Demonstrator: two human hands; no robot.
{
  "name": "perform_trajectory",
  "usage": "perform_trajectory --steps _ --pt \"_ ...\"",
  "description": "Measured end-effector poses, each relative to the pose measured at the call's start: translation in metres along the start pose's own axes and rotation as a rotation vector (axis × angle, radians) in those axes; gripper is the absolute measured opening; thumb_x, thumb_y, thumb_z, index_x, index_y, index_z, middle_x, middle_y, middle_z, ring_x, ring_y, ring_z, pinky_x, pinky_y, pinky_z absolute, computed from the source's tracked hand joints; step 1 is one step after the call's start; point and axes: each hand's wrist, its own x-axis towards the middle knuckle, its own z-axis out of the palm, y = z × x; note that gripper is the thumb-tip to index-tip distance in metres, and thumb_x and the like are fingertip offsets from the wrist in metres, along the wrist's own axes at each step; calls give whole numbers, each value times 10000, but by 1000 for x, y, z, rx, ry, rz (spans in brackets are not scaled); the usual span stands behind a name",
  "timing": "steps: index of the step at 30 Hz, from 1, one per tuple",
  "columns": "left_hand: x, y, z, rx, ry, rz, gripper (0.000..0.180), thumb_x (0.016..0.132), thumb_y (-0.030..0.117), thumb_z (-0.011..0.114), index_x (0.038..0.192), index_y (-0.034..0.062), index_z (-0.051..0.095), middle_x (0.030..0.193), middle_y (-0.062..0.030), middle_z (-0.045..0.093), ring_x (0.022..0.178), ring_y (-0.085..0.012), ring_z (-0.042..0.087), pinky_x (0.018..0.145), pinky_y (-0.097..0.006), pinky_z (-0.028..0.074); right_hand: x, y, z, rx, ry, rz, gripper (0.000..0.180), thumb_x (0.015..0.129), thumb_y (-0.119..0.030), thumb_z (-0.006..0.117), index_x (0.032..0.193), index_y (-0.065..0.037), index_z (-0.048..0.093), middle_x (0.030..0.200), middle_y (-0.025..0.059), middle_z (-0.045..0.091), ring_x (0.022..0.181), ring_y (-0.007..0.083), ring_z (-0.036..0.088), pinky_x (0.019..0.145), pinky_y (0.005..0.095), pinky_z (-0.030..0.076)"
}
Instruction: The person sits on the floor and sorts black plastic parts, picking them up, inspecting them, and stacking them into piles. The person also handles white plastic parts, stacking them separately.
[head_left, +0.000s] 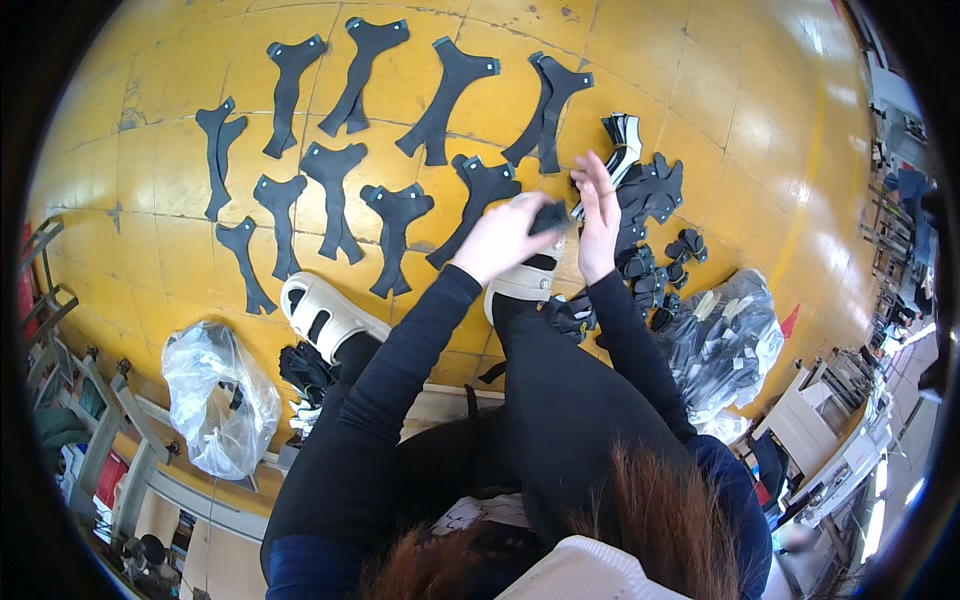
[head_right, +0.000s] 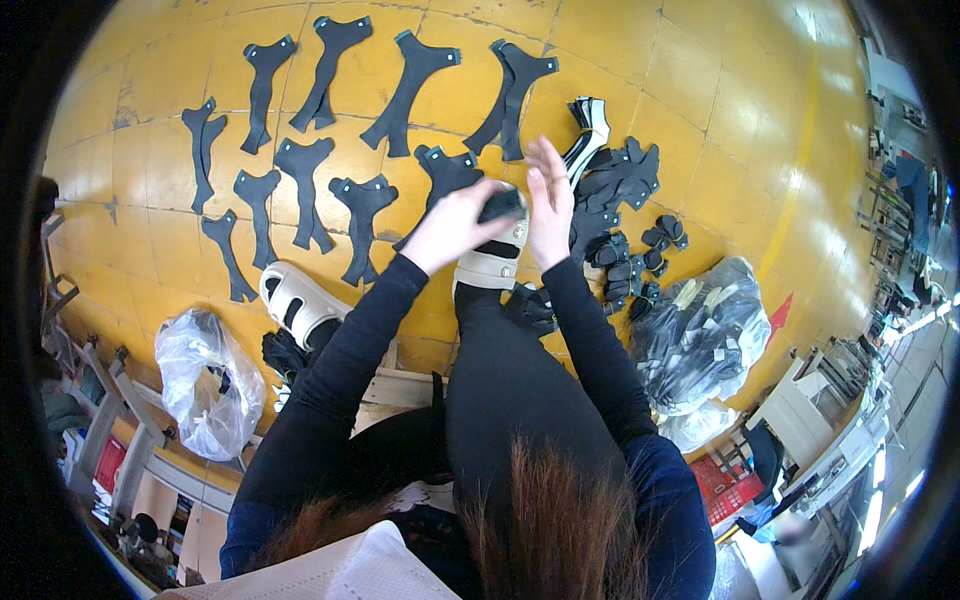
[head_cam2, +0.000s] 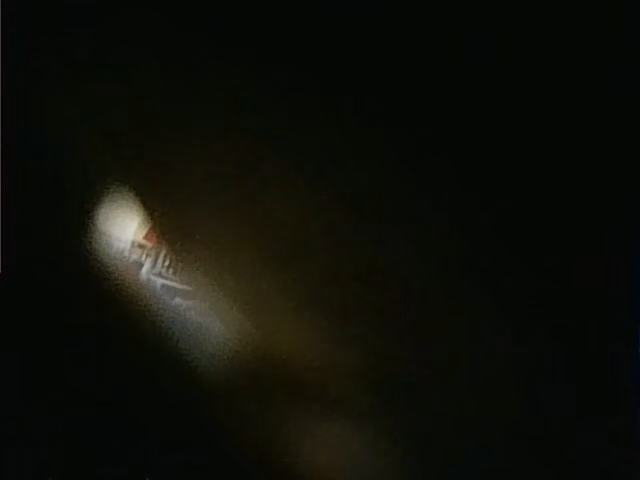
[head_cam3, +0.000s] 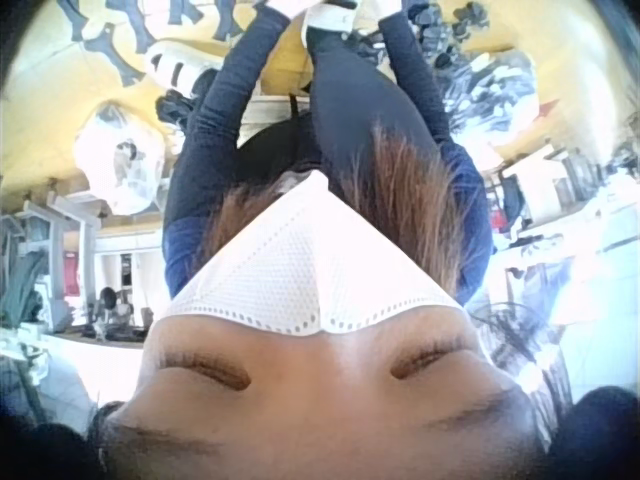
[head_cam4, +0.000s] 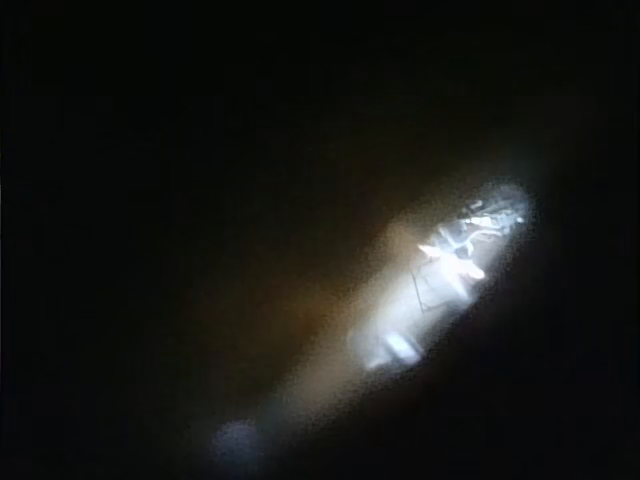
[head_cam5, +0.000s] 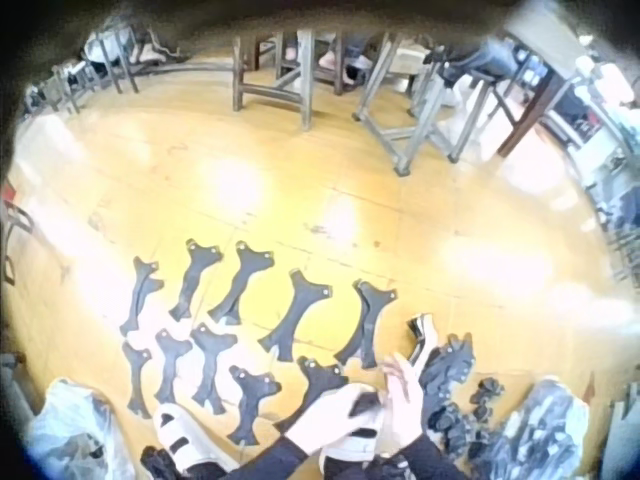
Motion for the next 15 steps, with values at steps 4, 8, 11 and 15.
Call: perform_trajectory --steps 4,8,11,15 --pt "-23 1 38 240 -107 -26 461 746 258 733 1134 68 570 1150 -135 553 1153 -303 501 1007 -448 369 -34 27 -16 34 -61 168 457 1000 -229 466 1396 -10 402 1301 130 534 1218 190 483 1046 320 351" --pt "-37 -9 62 247 159 62 487 698 143 750 1132 51 548 1275 -164 409 1262 -366 352 1064 -498 280 -62 43 -9 58 -56 224 467 1012 -292 430 1364 14 431 1253 145 569 1191 208 510 1053 328 346" --pt "-34 -21 62 137 104 48 480 678 97 720 1116 42 532 1241 -160 421 1269 -370 351 1082 -504 255 -59 50 -13 221 97 249 440 1012 -269 435 1348 16 448 1279 135 554 1206 199 505 1049 314 348" --pt "-34 -25 58 71 63 63 557 661 60 678 1173 27 461 1240 -182 390 1270 -398 335 1097 -512 234 -69 46 -8 233 -92 236 593 1002 -404 391 1418 17 357 1368 160 481 1282 234 437 1107 350 273"
